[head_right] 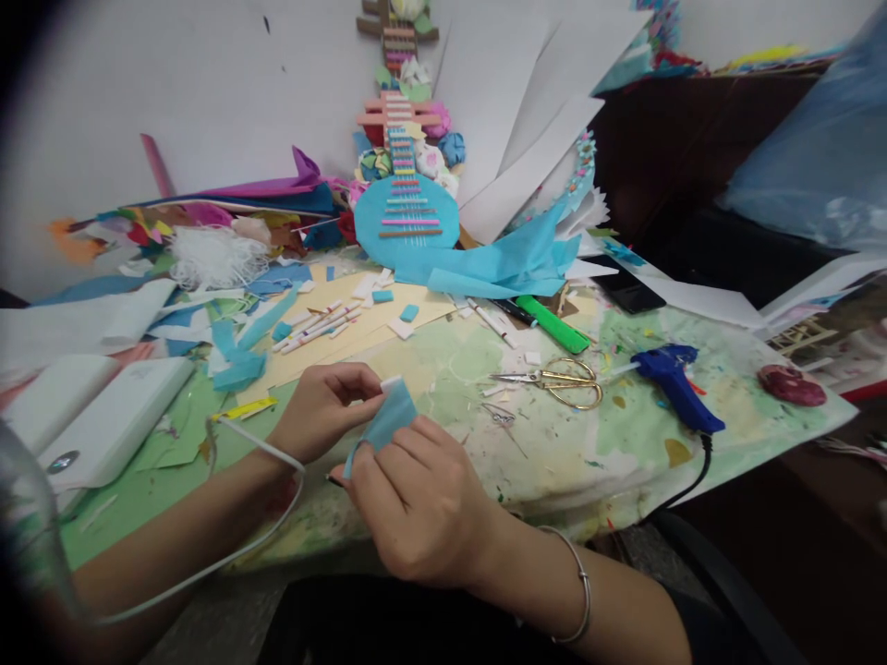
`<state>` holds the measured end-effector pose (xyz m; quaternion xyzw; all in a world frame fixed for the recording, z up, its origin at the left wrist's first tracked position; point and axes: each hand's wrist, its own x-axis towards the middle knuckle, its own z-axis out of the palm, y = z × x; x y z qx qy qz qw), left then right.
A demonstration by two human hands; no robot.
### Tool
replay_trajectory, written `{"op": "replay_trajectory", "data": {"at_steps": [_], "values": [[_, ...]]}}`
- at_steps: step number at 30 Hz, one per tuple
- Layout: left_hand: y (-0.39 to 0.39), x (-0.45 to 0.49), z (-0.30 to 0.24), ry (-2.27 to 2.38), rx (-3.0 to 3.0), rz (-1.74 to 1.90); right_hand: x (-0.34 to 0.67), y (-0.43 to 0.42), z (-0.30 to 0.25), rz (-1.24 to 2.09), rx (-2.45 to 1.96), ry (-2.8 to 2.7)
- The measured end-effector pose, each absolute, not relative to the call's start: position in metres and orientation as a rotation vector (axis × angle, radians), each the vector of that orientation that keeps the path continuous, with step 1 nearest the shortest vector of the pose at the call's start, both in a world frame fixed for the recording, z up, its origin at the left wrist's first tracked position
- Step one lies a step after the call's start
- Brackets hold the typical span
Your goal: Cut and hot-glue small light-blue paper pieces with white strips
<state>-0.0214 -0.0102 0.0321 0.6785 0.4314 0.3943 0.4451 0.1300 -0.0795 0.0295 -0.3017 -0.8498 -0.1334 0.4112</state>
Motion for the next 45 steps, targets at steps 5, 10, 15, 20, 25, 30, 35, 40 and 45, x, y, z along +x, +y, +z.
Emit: {"op": "replay_trajectory", "data": {"at_steps": [5, 10, 15, 20, 25, 30, 35, 40, 45], "values": [[-0.011, -0.02, 0.034, 1.079, 1.7, 0.993, 0.125, -0.079, 0.03, -0.337, -0.732, -2.122], [-0.012, -0.02, 0.034, 1.089, 1.703, 0.982, 0.121, -0.078, 0.03, -0.317, -0.726, -2.108], [-0.013, -0.019, 0.033, 1.068, 1.627, 0.971, 0.116, -0.077, 0.03, -0.285, -0.733, -2.092], [-0.015, -0.018, 0.034, 1.061, 1.526, 0.943, 0.112, -0.076, 0.029, -0.287, -0.75, -2.083], [-0.016, -0.017, 0.036, 1.038, 1.53, 0.898, 0.107, -0.076, 0.029, -0.204, -0.793, -2.047], [-0.017, -0.016, 0.036, 1.019, 1.516, 0.877, 0.107, -0.076, 0.029, -0.071, -0.782, -1.985], [-0.019, -0.016, 0.036, 0.983, 1.5, 0.871, 0.109, -0.075, 0.03, 0.072, -0.726, -1.938], [-0.019, -0.017, 0.035, 0.929, 1.507, 0.867, 0.111, -0.076, 0.031, 0.189, -0.672, -1.911], [-0.02, -0.017, 0.035, 0.891, 1.503, 0.858, 0.113, -0.077, 0.033, 0.216, -0.656, -1.912]]}}
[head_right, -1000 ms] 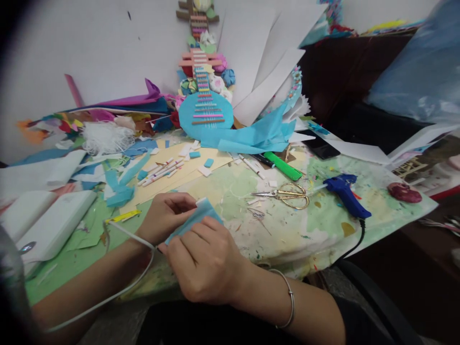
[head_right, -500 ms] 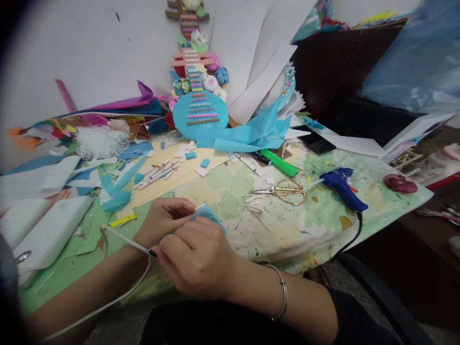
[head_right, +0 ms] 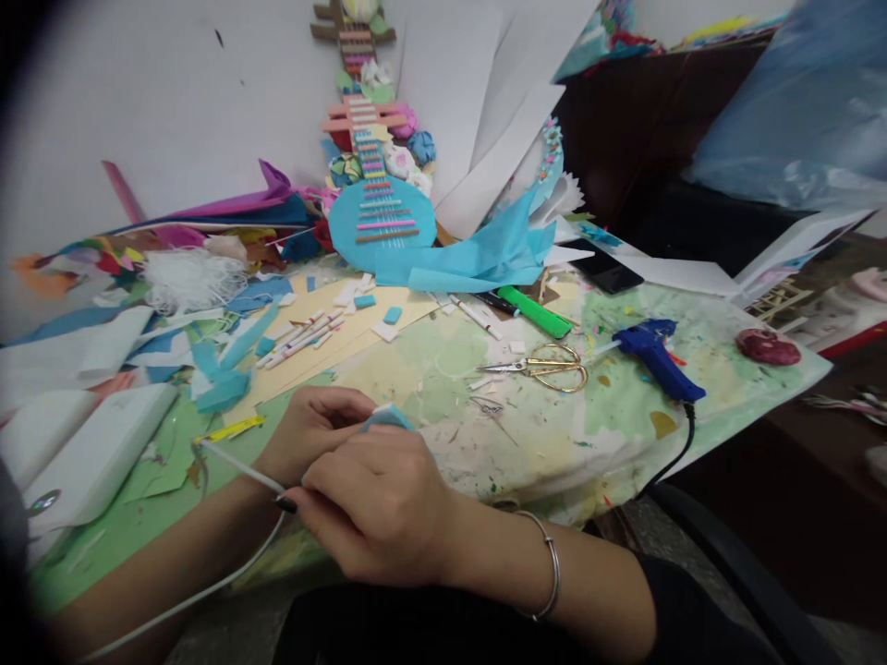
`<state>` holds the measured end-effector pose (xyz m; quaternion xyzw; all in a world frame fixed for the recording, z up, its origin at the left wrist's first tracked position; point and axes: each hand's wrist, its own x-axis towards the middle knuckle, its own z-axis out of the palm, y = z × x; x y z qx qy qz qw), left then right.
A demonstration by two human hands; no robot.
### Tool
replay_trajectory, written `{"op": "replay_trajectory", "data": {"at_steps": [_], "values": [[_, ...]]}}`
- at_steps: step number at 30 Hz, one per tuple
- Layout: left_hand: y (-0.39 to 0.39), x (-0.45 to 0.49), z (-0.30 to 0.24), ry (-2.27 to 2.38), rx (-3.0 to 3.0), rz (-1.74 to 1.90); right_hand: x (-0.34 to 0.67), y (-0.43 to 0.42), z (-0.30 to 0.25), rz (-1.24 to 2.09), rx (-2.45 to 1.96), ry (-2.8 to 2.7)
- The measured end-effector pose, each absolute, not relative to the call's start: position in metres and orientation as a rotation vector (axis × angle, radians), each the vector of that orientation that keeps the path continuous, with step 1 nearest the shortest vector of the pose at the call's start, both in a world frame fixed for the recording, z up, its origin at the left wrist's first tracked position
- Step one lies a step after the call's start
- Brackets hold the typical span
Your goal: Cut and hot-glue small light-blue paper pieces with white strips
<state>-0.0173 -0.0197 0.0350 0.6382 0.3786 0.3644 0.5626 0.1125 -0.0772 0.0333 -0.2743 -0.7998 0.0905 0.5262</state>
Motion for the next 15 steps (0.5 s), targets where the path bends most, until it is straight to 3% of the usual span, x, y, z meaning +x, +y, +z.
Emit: {"op": "replay_trajectory", "data": {"at_steps": [15], "values": [[-0.023, -0.0195, 0.0337, 0.769, 1.568, 0.83, 0.1142, -0.0789, 0.0353, 0.25, -0.64, -1.89]]}}
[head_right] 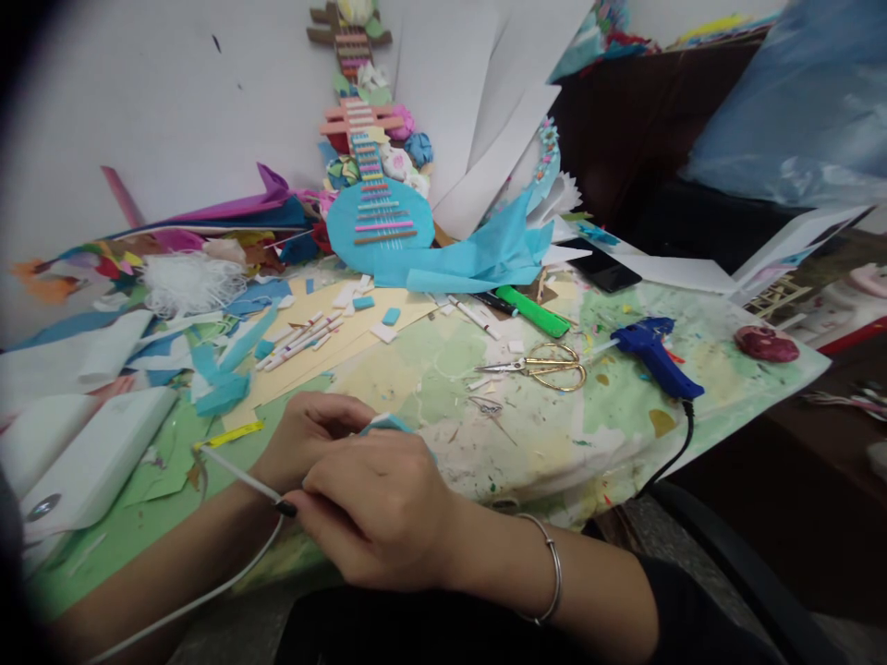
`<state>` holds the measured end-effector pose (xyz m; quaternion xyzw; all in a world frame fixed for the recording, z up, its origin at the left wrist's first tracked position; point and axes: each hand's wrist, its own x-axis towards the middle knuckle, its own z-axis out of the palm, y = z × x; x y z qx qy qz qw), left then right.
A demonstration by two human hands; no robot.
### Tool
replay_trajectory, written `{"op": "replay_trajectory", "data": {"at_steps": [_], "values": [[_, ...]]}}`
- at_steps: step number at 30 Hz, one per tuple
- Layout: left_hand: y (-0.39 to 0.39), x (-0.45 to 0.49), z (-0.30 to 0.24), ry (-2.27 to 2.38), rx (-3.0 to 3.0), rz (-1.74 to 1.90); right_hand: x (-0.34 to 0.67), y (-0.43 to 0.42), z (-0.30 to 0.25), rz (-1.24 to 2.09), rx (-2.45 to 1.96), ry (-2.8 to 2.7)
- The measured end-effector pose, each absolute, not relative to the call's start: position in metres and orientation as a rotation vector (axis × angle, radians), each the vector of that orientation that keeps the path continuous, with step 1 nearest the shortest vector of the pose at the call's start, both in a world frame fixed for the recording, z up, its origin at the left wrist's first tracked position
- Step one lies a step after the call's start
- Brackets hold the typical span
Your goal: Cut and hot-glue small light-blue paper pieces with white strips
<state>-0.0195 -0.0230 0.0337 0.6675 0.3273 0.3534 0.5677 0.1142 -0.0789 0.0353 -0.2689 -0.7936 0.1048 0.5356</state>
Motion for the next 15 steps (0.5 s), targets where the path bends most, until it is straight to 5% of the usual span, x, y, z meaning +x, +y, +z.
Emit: {"op": "replay_trajectory", "data": {"at_steps": [15], "values": [[-0.0197, -0.0238, 0.0326, 0.644, 1.234, 0.654, 0.1192, -0.0767, 0.029, 0.019, -0.641, -2.177]]}}
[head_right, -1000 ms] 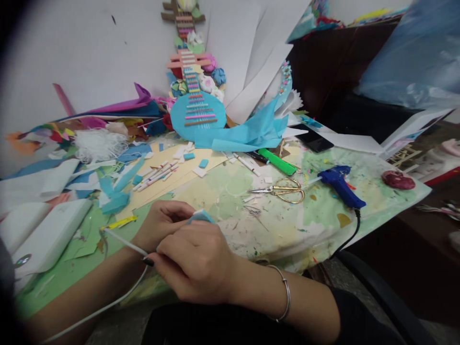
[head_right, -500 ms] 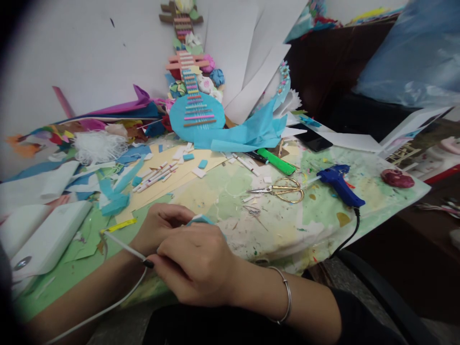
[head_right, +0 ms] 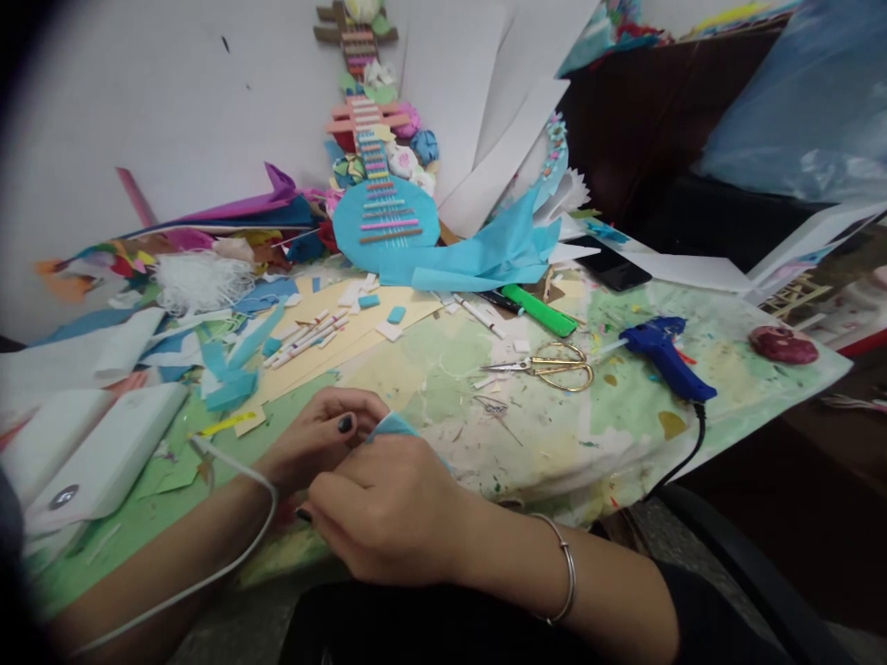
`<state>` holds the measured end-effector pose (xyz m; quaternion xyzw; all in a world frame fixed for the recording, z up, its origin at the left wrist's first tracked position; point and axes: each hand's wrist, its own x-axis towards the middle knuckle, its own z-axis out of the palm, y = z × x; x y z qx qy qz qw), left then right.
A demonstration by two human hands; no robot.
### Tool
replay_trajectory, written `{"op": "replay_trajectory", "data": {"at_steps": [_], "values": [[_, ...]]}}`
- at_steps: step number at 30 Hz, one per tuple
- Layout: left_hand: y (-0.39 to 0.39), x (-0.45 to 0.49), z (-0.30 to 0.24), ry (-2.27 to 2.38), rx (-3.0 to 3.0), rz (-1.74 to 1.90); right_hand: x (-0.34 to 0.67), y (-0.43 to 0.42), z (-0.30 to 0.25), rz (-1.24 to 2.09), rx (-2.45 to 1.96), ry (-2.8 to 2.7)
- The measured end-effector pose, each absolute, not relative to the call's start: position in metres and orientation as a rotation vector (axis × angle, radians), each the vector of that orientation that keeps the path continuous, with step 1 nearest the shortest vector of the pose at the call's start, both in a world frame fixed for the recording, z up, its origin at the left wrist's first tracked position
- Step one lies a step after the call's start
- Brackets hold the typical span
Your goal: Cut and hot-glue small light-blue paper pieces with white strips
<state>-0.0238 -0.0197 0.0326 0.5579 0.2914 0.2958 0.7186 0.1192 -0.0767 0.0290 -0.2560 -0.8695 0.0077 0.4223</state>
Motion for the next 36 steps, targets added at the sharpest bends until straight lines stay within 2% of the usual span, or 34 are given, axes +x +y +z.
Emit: {"op": "replay_trajectory", "data": {"at_steps": [9, 14, 19, 23, 28, 32, 36], "values": [[-0.017, -0.018, 0.031, 0.896, 1.445, 0.628, 0.109, -0.072, 0.009, -0.312, -0.614, -2.359], [-0.015, -0.018, 0.035, 0.993, 1.549, 0.872, 0.117, -0.081, 0.019, -0.205, -0.622, -2.237], [-0.015, -0.019, 0.035, 0.987, 1.451, 0.915, 0.14, -0.085, 0.031, -0.073, -0.989, -1.766], [-0.015, -0.018, 0.036, 0.995, 1.418, 0.911, 0.151, -0.075, 0.025, 0.315, -1.231, -1.592], [-0.015, -0.017, 0.035, 0.995, 1.446, 0.89, 0.155, -0.069, 0.019, 0.861, -1.186, -1.472], [-0.016, -0.017, 0.032, 0.979, 1.479, 0.893, 0.157, -0.065, 0.02, 1.052, -1.113, -1.363], [-0.016, -0.018, 0.029, 0.966, 1.53, 0.874, 0.16, -0.061, 0.017, 1.066, -1.118, -1.41]]}}
